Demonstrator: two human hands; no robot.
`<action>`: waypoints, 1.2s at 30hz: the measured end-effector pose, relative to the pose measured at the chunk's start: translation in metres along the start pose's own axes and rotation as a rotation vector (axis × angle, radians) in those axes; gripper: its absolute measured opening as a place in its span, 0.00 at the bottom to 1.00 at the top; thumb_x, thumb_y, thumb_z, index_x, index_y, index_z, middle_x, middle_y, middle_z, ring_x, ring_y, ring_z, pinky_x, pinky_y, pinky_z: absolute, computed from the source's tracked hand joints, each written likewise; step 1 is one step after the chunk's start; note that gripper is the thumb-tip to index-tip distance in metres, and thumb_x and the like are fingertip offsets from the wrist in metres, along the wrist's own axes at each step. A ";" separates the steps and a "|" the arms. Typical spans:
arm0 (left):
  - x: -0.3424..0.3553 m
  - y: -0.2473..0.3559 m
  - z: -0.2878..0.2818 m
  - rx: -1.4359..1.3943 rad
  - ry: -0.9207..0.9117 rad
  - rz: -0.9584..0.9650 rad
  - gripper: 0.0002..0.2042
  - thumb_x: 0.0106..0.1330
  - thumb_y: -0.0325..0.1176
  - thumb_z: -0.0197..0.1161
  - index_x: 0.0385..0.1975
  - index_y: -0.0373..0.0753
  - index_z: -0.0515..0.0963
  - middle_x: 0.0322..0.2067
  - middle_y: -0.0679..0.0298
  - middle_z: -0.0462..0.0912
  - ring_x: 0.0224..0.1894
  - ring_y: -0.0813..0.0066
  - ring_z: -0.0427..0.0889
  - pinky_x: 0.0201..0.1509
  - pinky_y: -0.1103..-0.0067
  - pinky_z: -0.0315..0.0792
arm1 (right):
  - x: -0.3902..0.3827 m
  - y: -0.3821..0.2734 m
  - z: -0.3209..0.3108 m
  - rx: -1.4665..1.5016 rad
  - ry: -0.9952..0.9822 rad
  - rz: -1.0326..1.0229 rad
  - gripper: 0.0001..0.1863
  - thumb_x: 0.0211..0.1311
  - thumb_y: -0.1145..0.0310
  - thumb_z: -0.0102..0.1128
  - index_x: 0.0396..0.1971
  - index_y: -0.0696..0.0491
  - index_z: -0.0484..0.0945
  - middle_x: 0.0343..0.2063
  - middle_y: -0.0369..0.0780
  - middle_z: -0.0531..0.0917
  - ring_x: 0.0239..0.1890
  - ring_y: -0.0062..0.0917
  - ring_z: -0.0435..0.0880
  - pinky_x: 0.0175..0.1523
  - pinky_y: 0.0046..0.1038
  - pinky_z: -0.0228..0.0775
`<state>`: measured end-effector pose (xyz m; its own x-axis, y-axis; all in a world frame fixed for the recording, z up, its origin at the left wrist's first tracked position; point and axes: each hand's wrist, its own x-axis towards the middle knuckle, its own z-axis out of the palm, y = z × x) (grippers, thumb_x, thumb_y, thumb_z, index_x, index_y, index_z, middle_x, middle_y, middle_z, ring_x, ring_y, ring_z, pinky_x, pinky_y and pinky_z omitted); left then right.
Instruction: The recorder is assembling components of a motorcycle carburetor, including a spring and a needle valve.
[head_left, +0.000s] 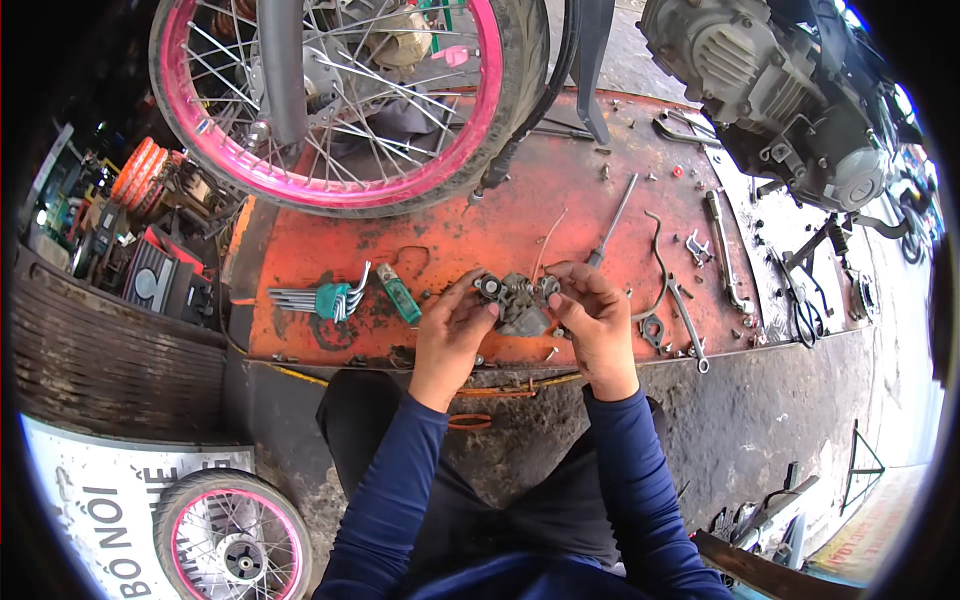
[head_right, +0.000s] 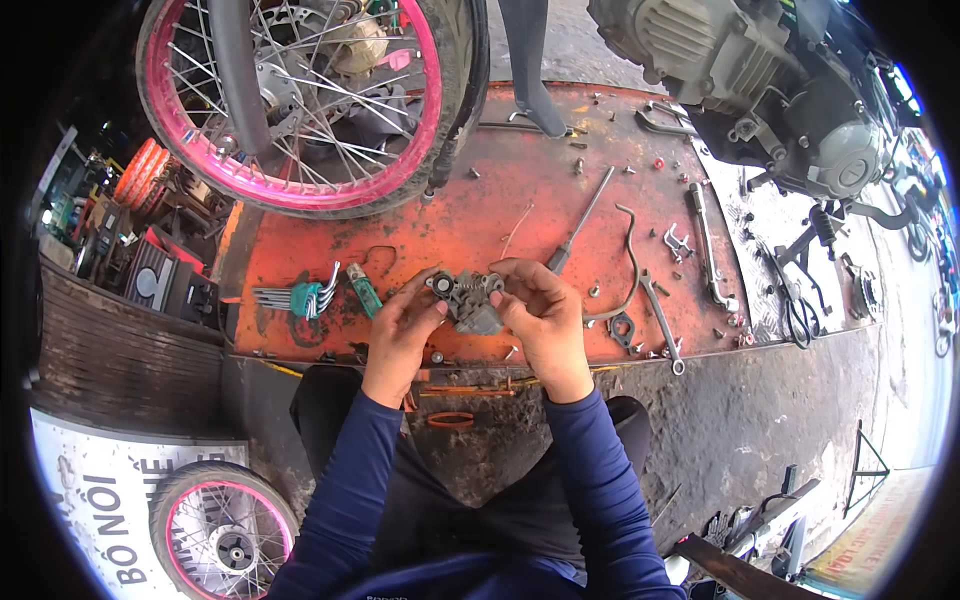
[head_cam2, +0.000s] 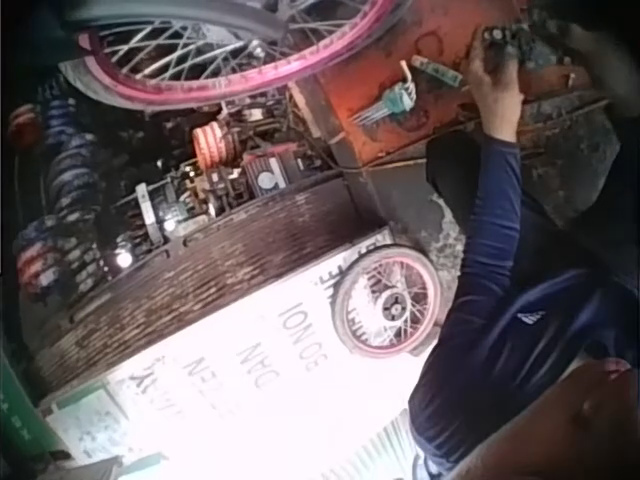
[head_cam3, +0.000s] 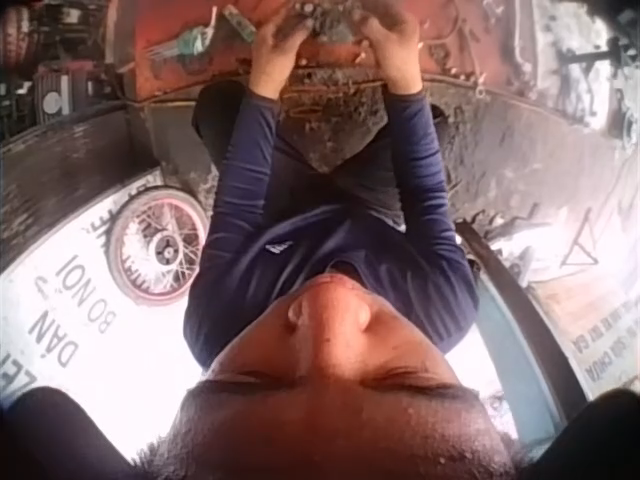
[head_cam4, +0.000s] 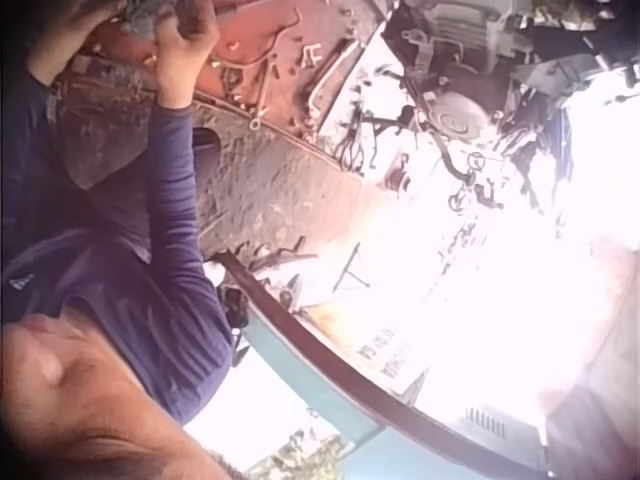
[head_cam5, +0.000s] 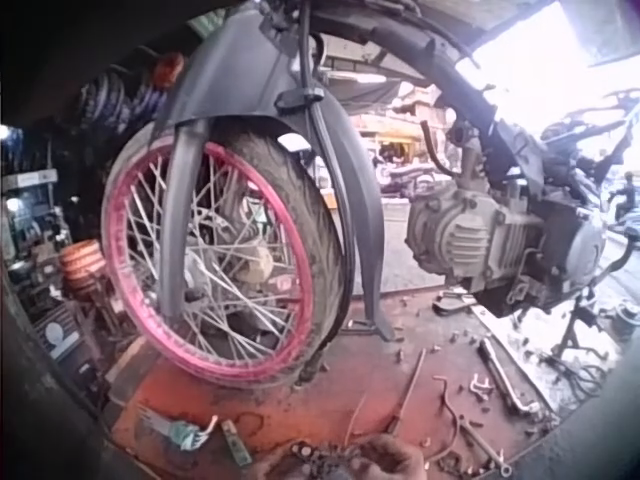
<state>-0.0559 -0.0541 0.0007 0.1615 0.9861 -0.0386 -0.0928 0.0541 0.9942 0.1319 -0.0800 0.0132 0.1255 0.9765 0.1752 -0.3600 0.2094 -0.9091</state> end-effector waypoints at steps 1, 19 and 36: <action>-0.001 0.000 0.003 -0.002 -0.002 -0.003 0.25 0.66 0.28 0.68 0.63 0.33 0.73 0.43 0.62 0.84 0.46 0.77 0.82 0.52 0.80 0.76 | -0.001 -0.002 0.000 0.024 0.010 0.032 0.14 0.63 0.83 0.60 0.49 0.61 0.79 0.37 0.30 0.78 0.40 0.12 0.75 0.47 0.18 0.68; -0.011 -0.004 0.006 -0.159 0.058 0.084 0.20 0.64 0.23 0.69 0.56 0.32 0.78 0.42 0.64 0.85 0.42 0.83 0.81 0.47 0.84 0.74 | -0.031 0.008 0.002 0.137 0.051 -0.047 0.17 0.61 0.86 0.60 0.51 0.64 0.76 0.47 0.36 0.78 0.51 0.20 0.79 0.54 0.22 0.70; -0.007 -0.002 0.010 -0.171 0.161 0.037 0.17 0.62 0.24 0.72 0.50 0.30 0.81 0.44 0.60 0.85 0.45 0.76 0.84 0.52 0.80 0.76 | -0.028 0.002 0.004 0.087 -0.060 -0.154 0.19 0.59 0.91 0.55 0.51 0.65 0.76 0.49 0.39 0.74 0.55 0.22 0.76 0.55 0.22 0.68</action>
<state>-0.0471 -0.0625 0.0002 -0.0030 0.9995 -0.0317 -0.2627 0.0298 0.9644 0.1239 -0.1064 0.0083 0.1306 0.9333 0.3344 -0.4195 0.3577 -0.8343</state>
